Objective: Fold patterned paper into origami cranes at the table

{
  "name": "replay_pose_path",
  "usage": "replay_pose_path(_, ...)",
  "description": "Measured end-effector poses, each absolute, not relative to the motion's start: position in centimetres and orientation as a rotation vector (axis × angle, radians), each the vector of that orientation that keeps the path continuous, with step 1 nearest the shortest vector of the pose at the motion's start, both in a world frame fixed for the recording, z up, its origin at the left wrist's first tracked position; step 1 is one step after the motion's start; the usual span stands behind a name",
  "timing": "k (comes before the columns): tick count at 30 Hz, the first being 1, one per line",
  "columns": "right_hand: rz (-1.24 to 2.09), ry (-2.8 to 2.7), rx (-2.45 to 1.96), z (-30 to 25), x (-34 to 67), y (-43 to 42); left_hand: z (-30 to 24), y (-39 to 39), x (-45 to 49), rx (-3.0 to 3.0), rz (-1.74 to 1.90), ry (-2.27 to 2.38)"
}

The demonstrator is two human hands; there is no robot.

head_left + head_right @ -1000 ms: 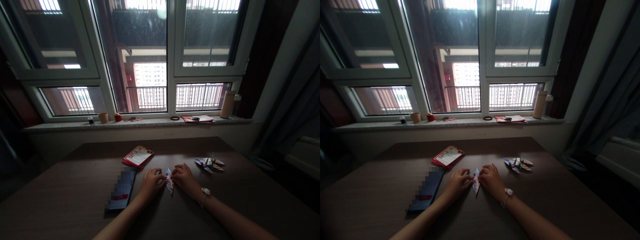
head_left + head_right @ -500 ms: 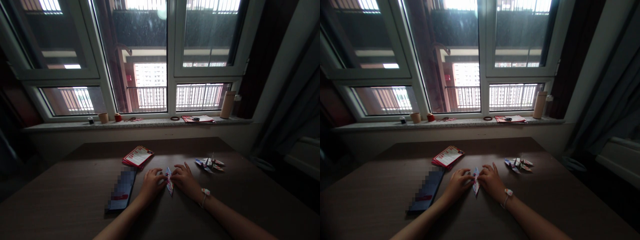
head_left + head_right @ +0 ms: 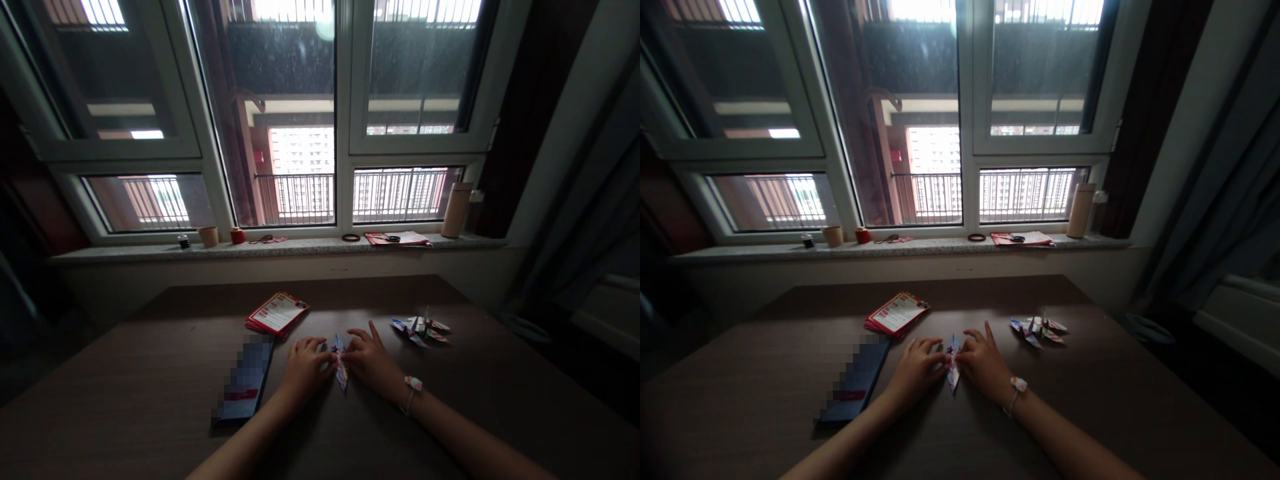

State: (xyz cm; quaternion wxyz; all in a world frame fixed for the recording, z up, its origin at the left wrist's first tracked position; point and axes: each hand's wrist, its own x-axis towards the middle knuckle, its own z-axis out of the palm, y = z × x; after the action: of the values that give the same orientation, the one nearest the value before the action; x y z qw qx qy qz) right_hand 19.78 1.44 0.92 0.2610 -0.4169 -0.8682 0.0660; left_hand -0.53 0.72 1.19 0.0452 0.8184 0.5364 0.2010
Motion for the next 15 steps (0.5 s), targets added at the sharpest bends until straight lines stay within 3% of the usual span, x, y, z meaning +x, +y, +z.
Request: replay_pose_path(15,0.170,-2.346,-1.168,0.9,19.7,1.4,2.0,0.4,-0.3,2.483,0.612,1.628)
